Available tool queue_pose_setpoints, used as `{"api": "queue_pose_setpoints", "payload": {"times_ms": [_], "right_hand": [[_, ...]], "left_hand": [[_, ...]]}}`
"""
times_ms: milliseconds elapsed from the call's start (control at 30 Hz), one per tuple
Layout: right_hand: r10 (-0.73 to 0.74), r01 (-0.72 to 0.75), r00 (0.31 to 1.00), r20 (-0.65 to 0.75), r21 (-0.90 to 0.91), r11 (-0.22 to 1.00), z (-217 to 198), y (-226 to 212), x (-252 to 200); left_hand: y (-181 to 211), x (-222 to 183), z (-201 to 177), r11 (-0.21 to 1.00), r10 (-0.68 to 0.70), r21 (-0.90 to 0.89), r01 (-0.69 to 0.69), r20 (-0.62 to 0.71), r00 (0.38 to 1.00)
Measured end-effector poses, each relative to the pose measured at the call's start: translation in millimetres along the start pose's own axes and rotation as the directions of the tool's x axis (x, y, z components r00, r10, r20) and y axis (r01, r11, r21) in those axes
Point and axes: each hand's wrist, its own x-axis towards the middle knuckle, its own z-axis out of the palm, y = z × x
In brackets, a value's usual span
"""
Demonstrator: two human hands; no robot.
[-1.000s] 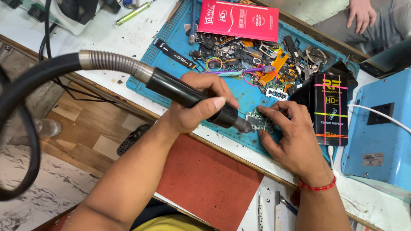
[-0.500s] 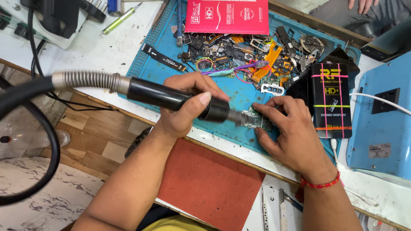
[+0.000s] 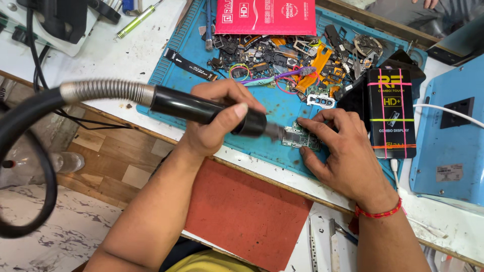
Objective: The person applies heat to a small circuit board using a hot air rework station tool while holding the board in place by hand.
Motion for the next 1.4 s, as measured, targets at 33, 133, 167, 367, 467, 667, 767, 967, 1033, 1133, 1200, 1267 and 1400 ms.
{"api": "queue_pose_setpoints", "payload": {"times_ms": [33,133,167,367,467,667,767,967,1033,1133,1200,1267,1400], "right_hand": [[0.001,-0.001,1.0,-0.001,-0.001,1.0,-0.1,-0.1,0.1],[-0.002,0.002,1.0,0.001,0.001,1.0,-0.1,-0.7,1.4],[0.003,-0.003,1.0,0.004,0.004,1.0,-0.2,-0.5,1.1],[0.007,-0.007,1.0,0.007,0.004,1.0,-0.5,-0.6,1.5],[0.007,-0.007,1.0,-0.003,0.012,1.0,0.0,-0.4,0.7],[0.038,-0.037,0.999,-0.018,0.051,0.998,0.5,-1.0,0.9],[0.033,-0.033,0.999,-0.005,0.036,0.999,-0.1,-1.7,1.1],[0.035,-0.035,0.999,-0.009,0.052,0.998,0.3,-0.7,1.0],[0.046,-0.045,0.999,-0.009,0.052,0.998,0.6,-0.7,0.0],[0.049,-0.049,0.999,-0.009,0.022,0.999,0.6,0.0,0.9],[0.052,-0.052,0.999,-0.002,0.006,0.999,0.7,-0.8,0.7],[0.055,-0.055,0.999,0.0,0.007,0.998,0.3,-1.9,0.3],[0.045,-0.045,0.999,-0.005,0.02,0.999,-0.7,-2.4,1.2]], "left_hand": [[0.1,-0.7,0.8,0.999,-0.01,-0.036,0.011,0.011,1.0],[0.6,-3.2,1.9,0.997,-0.021,-0.073,0.02,-0.006,1.0],[-0.4,-2.0,1.4,0.999,-0.015,-0.041,0.013,-0.037,0.999],[-1.2,-1.1,0.3,1.0,0.027,0.002,-0.027,0.005,1.0],[-0.9,-0.7,-0.5,1.0,0.017,-0.026,-0.016,0.056,0.998],[-0.2,0.7,3.0,1.0,-0.015,0.004,0.016,-0.001,1.0],[-0.7,0.1,7.2,0.999,-0.036,0.03,0.037,-0.04,0.999],[-2.5,2.5,10.4,0.989,-0.028,0.144,0.036,-0.058,0.998],[-3.1,1.9,11.1,0.988,-0.007,0.151,0.016,-0.056,0.998],[-0.7,1.0,5.5,0.995,0.04,0.094,-0.039,-0.004,0.999],[1.5,-2.3,5.0,1.0,0.004,-0.014,-0.004,-0.009,1.0],[1.8,-0.5,3.2,0.998,-0.029,0.054,0.03,-0.007,1.0],[2.0,-0.6,7.7,0.993,0.032,0.114,-0.021,-0.091,0.995]]}}
